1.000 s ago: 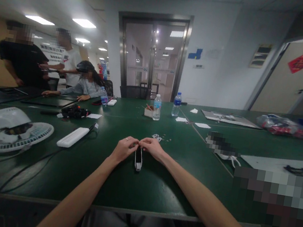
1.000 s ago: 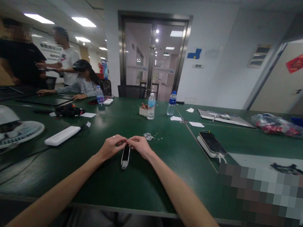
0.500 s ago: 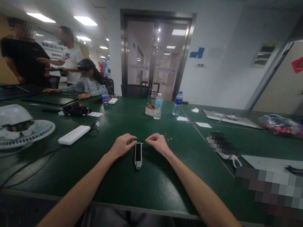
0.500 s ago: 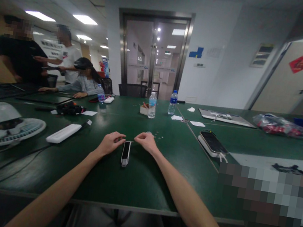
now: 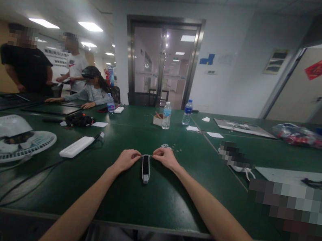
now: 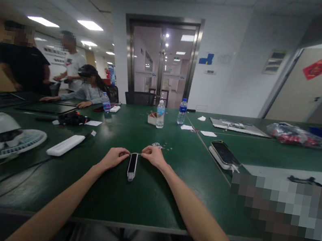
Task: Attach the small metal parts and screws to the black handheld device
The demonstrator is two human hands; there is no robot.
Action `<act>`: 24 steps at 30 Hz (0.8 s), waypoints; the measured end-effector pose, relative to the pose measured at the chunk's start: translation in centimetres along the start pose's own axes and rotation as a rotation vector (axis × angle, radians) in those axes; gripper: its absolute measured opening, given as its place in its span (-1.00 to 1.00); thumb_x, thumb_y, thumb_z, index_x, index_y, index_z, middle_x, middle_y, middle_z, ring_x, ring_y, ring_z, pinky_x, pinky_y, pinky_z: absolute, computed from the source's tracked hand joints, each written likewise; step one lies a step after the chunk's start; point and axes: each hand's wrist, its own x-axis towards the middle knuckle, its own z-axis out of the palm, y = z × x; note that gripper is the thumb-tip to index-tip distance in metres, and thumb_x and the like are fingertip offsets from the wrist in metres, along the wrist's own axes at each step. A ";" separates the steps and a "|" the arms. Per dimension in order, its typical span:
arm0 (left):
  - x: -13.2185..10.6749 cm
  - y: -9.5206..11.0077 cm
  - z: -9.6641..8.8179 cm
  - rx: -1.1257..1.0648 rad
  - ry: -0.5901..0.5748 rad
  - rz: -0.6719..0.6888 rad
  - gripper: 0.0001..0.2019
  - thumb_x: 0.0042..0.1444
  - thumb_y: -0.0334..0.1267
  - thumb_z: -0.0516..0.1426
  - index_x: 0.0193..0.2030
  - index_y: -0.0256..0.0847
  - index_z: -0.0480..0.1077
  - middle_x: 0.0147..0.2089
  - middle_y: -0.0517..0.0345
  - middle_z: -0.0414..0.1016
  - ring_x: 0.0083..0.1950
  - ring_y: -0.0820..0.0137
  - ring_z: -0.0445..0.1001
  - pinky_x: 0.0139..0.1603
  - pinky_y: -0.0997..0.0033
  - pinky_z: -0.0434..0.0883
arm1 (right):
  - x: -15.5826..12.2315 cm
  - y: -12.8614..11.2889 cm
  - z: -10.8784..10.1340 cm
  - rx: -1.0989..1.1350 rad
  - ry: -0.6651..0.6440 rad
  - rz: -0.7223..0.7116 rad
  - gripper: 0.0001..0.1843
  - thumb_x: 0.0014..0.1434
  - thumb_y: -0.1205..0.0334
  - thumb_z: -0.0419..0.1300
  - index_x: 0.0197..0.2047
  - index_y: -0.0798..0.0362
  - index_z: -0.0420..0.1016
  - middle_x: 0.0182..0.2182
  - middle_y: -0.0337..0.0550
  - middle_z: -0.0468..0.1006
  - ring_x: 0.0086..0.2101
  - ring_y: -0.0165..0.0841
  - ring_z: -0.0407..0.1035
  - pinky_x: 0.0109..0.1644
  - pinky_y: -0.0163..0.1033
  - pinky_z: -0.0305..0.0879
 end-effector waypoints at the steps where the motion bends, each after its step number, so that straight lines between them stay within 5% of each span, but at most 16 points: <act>1: 0.0 0.0 0.0 -0.012 -0.001 -0.008 -0.79 0.13 -0.24 0.05 -0.22 -0.17 0.50 -0.32 0.13 0.53 -0.33 0.37 0.44 -0.29 0.41 0.36 | 0.1 0.1 0.0 0.013 -0.015 -0.007 -0.76 -0.02 0.20 0.24 -0.27 0.12 0.53 -0.39 -0.14 0.58 -0.37 -0.40 0.46 -0.24 -0.31 0.36; 14: 0.0 0.3 0.1 -0.085 0.030 -0.062 -0.80 0.11 -0.23 0.07 -0.28 -0.18 0.52 -0.33 0.14 0.57 -0.33 0.36 0.49 -0.29 0.40 0.39 | 0.1 -0.2 -0.1 -0.068 -0.033 -0.076 -0.80 -0.01 0.21 0.21 -0.29 0.09 0.57 -0.40 -0.17 0.58 -0.39 -0.41 0.44 -0.25 -0.32 0.34; 24: 0.1 -0.9 1.0 0.044 0.063 0.002 -0.77 0.13 -0.20 0.05 -0.33 -0.18 0.52 -0.36 0.10 0.51 -0.35 0.36 0.41 -0.32 0.39 0.35 | 0.6 -0.1 0.5 0.175 -0.044 0.186 -0.81 -0.07 0.30 0.27 -0.32 0.17 0.55 -0.52 -0.17 0.57 -0.47 -0.43 0.45 -0.32 -0.34 0.39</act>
